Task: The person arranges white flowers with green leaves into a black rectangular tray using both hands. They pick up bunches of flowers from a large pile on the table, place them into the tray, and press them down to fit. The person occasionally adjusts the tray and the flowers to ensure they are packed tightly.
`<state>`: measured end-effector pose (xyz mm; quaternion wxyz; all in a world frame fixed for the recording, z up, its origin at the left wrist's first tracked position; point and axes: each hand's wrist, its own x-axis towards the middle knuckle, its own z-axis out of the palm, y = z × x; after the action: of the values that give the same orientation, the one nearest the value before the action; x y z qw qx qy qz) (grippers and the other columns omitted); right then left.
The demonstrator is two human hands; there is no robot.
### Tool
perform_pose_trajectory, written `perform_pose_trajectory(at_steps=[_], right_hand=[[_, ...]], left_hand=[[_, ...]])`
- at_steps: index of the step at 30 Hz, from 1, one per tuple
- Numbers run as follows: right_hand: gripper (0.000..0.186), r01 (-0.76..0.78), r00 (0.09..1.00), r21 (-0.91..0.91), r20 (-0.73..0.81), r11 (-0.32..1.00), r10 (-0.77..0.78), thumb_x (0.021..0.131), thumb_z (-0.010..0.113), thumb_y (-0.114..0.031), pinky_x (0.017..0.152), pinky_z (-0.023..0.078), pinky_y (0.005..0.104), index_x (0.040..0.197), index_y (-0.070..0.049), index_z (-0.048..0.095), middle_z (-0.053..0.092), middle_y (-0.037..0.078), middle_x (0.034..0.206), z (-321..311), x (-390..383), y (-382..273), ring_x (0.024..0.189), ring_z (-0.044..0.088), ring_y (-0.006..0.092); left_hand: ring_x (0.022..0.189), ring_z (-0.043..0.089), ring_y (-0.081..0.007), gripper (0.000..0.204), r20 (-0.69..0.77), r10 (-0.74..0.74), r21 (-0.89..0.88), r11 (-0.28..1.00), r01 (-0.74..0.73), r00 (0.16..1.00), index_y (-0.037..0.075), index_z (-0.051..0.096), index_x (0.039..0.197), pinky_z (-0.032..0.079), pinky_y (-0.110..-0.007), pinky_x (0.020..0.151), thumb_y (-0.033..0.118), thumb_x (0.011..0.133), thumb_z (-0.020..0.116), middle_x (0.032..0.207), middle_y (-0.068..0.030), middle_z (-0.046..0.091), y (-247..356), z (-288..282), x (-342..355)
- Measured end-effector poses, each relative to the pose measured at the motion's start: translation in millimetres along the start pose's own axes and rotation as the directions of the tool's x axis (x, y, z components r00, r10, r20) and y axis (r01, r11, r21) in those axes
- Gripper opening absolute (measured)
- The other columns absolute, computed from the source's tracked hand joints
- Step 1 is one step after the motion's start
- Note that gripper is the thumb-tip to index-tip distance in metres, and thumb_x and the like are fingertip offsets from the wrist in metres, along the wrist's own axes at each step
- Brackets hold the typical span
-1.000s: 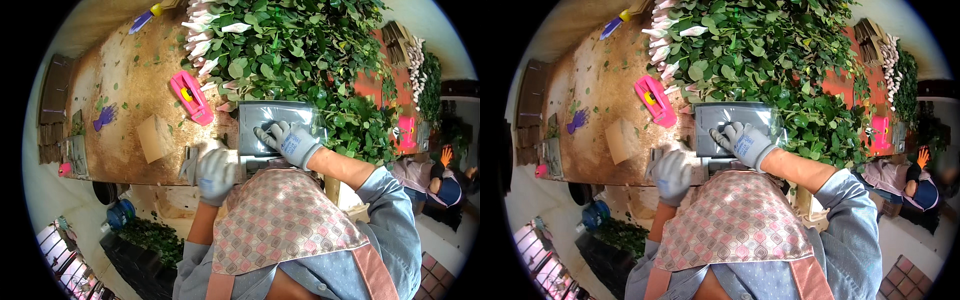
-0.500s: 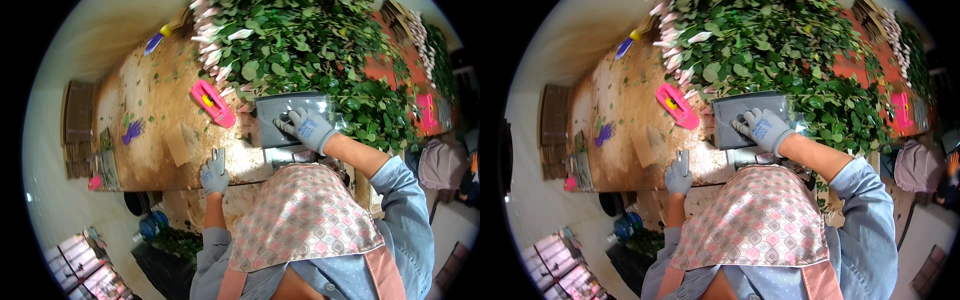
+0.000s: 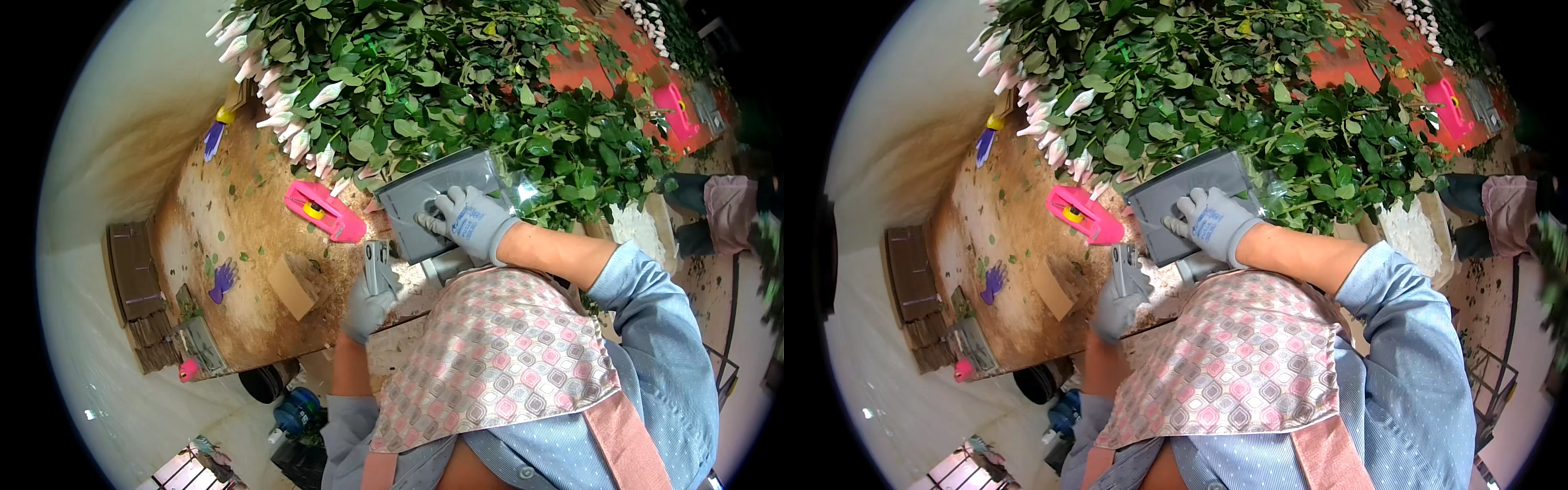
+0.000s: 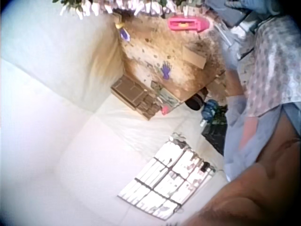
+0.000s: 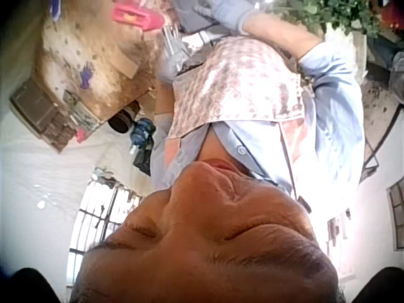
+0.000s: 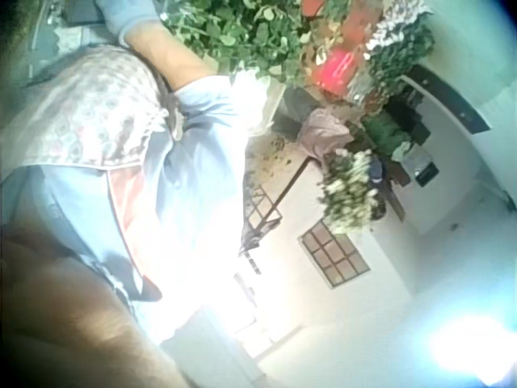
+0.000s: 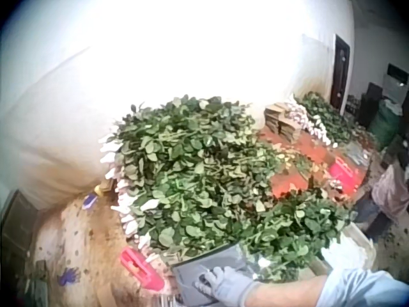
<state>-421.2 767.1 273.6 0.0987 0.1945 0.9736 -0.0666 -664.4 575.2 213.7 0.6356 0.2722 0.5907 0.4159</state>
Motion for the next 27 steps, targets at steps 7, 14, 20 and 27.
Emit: perform_pose_trajectory(at_steps=[7,14,20,27], right_hand=[[0.056,0.025,0.992,-0.008,-0.122,1.000,-0.026,0.093,0.058,-0.024,0.086,0.046,0.0390,0.149,-0.019,0.053,0.057,0.010,0.121,15,1,4,0.107,0.056,0.0278],[0.051,0.032,0.985,0.017,-0.168,0.999,-0.029,0.096,0.052,-0.020,0.084,0.046,0.0383,0.146,-0.019,0.056,0.058,0.009,0.116,21,0,8,0.105,0.057,0.0261],[0.047,0.029,0.973,0.081,-0.232,0.996,-0.009,0.093,0.056,-0.023,0.085,0.046,0.0412,0.139,-0.019,0.061,0.058,0.009,0.115,27,1,14,0.106,0.056,0.0282],[0.049,0.016,0.955,0.180,-0.294,0.984,0.038,0.090,0.056,-0.017,0.096,0.044,0.0444,0.139,-0.019,0.060,0.059,0.012,0.120,33,4,10,0.113,0.054,0.0323]], left_hand=[[0.102,0.061,-0.0215,0.065,0.203,-0.049,0.624,0.776,-0.090,0.978,-0.001,0.051,0.140,0.049,-0.036,0.094,0.005,0.075,0.060,0.109,-0.0107,0.064,45,-51,49],[0.099,0.068,-0.0381,0.049,0.238,-0.079,0.866,0.468,-0.175,0.968,0.001,0.058,0.129,0.052,-0.043,0.090,0.014,0.083,0.065,0.107,-0.0240,0.069,103,-20,65],[0.097,0.068,-0.0399,0.035,0.159,-0.026,0.975,0.164,-0.153,0.987,0.006,0.066,0.108,0.053,-0.049,0.087,0.029,0.084,0.075,0.098,-0.0202,0.071,98,-3,80],[0.098,0.068,-0.0404,0.033,0.178,-0.067,0.980,0.107,-0.170,0.982,0.008,0.064,0.109,0.053,-0.051,0.087,0.030,0.084,0.070,0.099,-0.0202,0.071,94,-16,73]])
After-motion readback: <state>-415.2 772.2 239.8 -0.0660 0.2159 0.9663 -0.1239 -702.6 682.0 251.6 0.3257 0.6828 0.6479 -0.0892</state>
